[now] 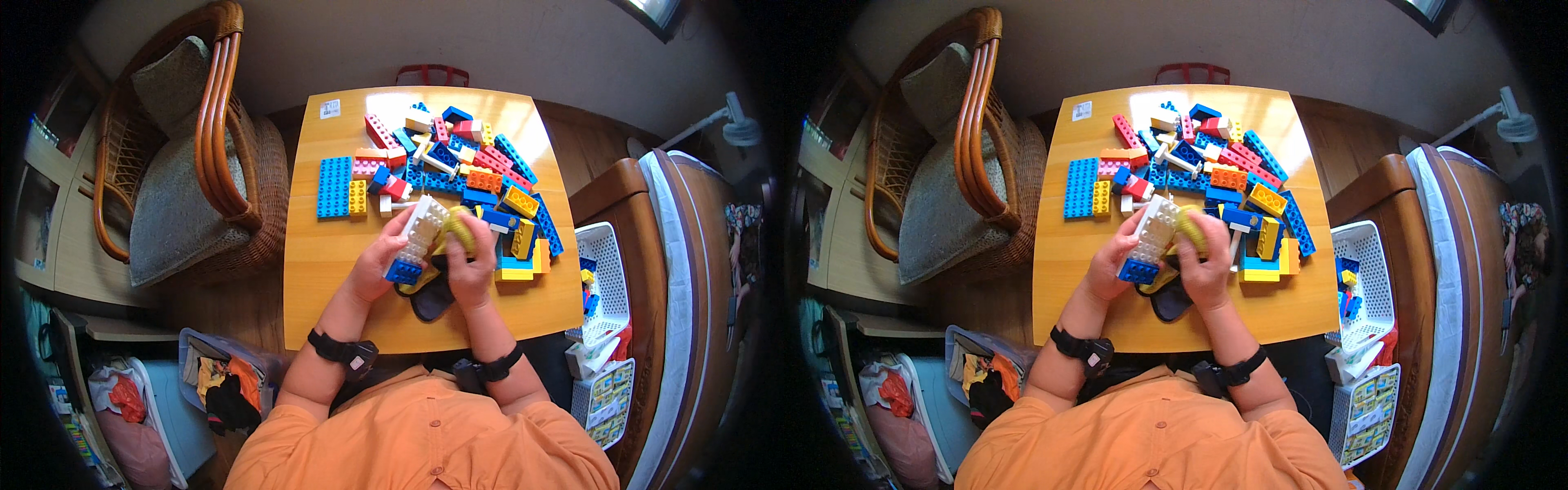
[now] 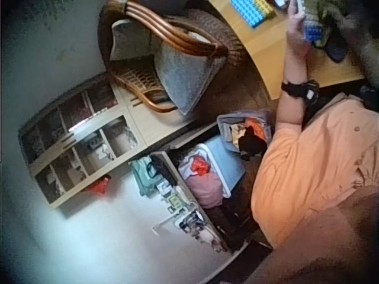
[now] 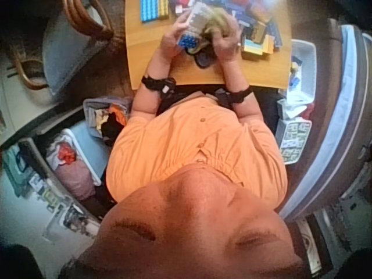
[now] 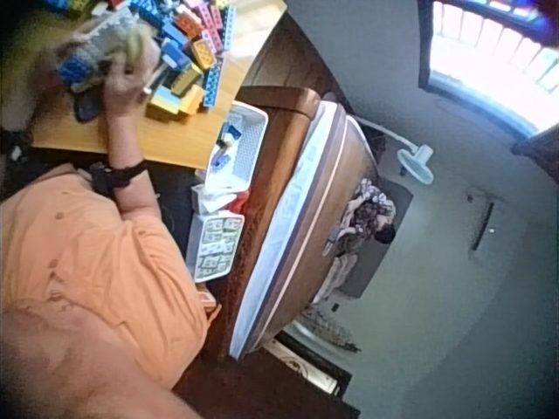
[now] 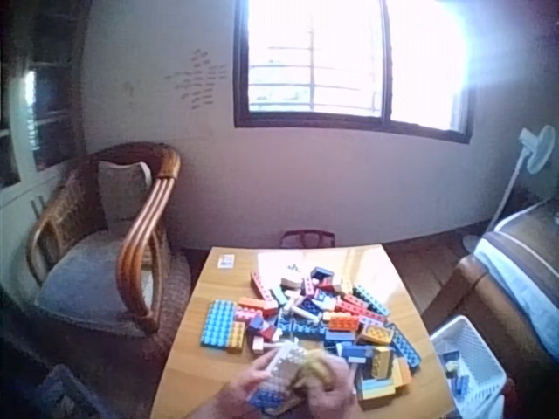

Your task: The person wipes and cleans several large plastic interlocking bricks by hand using a yellow cloth, handling them one at a time and turning them over to clean multiple sides.

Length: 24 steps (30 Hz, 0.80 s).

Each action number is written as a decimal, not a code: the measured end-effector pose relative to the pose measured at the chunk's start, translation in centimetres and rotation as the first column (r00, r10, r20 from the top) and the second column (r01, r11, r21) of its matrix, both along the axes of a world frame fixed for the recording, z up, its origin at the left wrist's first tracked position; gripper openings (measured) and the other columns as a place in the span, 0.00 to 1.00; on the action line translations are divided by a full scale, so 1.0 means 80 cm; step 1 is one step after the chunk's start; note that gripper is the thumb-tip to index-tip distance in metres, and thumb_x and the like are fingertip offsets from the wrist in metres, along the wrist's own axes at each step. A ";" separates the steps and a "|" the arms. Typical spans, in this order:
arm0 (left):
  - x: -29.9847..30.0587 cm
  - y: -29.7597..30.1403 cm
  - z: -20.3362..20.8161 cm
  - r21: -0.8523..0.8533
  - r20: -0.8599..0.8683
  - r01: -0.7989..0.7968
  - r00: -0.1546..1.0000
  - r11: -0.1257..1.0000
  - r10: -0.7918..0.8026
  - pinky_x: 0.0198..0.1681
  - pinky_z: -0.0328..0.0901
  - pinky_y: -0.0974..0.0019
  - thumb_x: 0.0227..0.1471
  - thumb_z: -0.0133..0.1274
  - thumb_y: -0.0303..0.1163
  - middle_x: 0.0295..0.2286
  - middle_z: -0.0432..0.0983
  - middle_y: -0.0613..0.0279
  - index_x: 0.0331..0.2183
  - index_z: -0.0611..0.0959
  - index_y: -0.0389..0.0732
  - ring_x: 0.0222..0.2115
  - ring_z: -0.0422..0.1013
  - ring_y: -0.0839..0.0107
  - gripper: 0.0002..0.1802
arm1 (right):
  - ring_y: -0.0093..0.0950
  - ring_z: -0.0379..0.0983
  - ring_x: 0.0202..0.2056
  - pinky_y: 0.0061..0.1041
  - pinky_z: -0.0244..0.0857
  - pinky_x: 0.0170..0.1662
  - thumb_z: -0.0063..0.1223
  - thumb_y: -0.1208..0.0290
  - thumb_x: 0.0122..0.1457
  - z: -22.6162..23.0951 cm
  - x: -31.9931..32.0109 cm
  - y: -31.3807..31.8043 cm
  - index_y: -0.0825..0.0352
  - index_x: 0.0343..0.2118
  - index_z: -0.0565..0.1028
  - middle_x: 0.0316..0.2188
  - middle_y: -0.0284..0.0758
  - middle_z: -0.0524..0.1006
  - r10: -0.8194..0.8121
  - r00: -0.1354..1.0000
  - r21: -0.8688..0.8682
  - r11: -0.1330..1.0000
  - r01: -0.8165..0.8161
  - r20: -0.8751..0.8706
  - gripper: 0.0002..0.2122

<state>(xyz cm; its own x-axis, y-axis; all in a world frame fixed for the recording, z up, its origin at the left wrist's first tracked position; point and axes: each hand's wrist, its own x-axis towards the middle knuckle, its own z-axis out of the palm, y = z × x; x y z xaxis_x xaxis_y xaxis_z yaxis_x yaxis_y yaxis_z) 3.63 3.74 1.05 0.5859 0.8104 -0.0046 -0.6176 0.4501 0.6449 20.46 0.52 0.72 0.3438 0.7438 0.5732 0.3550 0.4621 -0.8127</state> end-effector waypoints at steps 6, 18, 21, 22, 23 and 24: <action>0.003 -0.004 -0.006 0.040 -0.107 -0.012 0.994 0.999 0.016 0.52 0.69 0.64 0.56 0.45 0.34 0.59 0.63 0.54 0.66 0.57 0.38 0.54 0.68 0.65 0.37 | 0.38 0.74 0.40 0.30 0.69 0.43 0.64 0.78 0.51 0.008 -0.004 0.005 0.66 0.42 0.79 0.38 0.42 0.74 0.027 0.975 0.003 1.000 -0.028 0.221 0.14; -0.002 -0.007 0.014 0.061 0.022 -0.090 0.996 0.994 0.089 0.54 0.68 0.64 0.55 0.44 0.33 0.57 0.66 0.54 0.65 0.58 0.38 0.55 0.67 0.65 0.37 | 0.40 0.74 0.39 0.31 0.70 0.44 0.59 0.81 0.51 0.007 -0.001 0.002 0.70 0.38 0.77 0.37 0.43 0.76 0.049 0.990 0.014 0.999 -0.051 0.132 0.11; 0.006 -0.009 0.002 0.180 -0.102 -0.113 0.986 0.977 0.133 0.59 0.62 0.64 0.59 0.43 0.33 0.57 0.65 0.53 0.65 0.58 0.37 0.57 0.65 0.65 0.34 | 0.41 0.76 0.39 0.32 0.72 0.42 0.64 0.81 0.47 0.010 -0.012 -0.005 0.65 0.41 0.80 0.38 0.43 0.76 0.170 0.955 0.054 0.981 -0.189 0.241 0.16; 0.008 -0.010 0.000 0.160 -0.105 -0.117 0.985 0.980 0.135 0.60 0.60 0.64 0.62 0.42 0.33 0.58 0.65 0.53 0.65 0.58 0.37 0.57 0.65 0.65 0.33 | 0.41 0.76 0.38 0.32 0.72 0.41 0.64 0.81 0.47 0.011 -0.015 -0.003 0.64 0.41 0.80 0.38 0.42 0.76 0.161 0.957 0.047 0.983 -0.177 0.243 0.16; 0.008 -0.010 -0.002 0.140 -0.109 -0.121 0.985 0.983 0.137 0.61 0.58 0.63 0.64 0.41 0.33 0.58 0.64 0.53 0.65 0.58 0.37 0.58 0.64 0.65 0.31 | 0.41 0.76 0.38 0.32 0.73 0.40 0.64 0.80 0.46 0.012 -0.016 -0.002 0.64 0.40 0.80 0.37 0.42 0.76 0.151 0.958 0.041 0.985 -0.166 0.244 0.16; 0.006 -0.010 -0.008 0.151 -0.078 -0.135 0.986 0.979 0.148 0.61 0.59 0.63 0.67 0.40 0.35 0.59 0.63 0.53 0.65 0.57 0.37 0.58 0.64 0.64 0.29 | 0.41 0.76 0.38 0.32 0.73 0.40 0.64 0.80 0.46 0.011 -0.016 -0.002 0.64 0.40 0.80 0.37 0.42 0.76 0.151 0.958 0.041 0.985 -0.166 0.245 0.16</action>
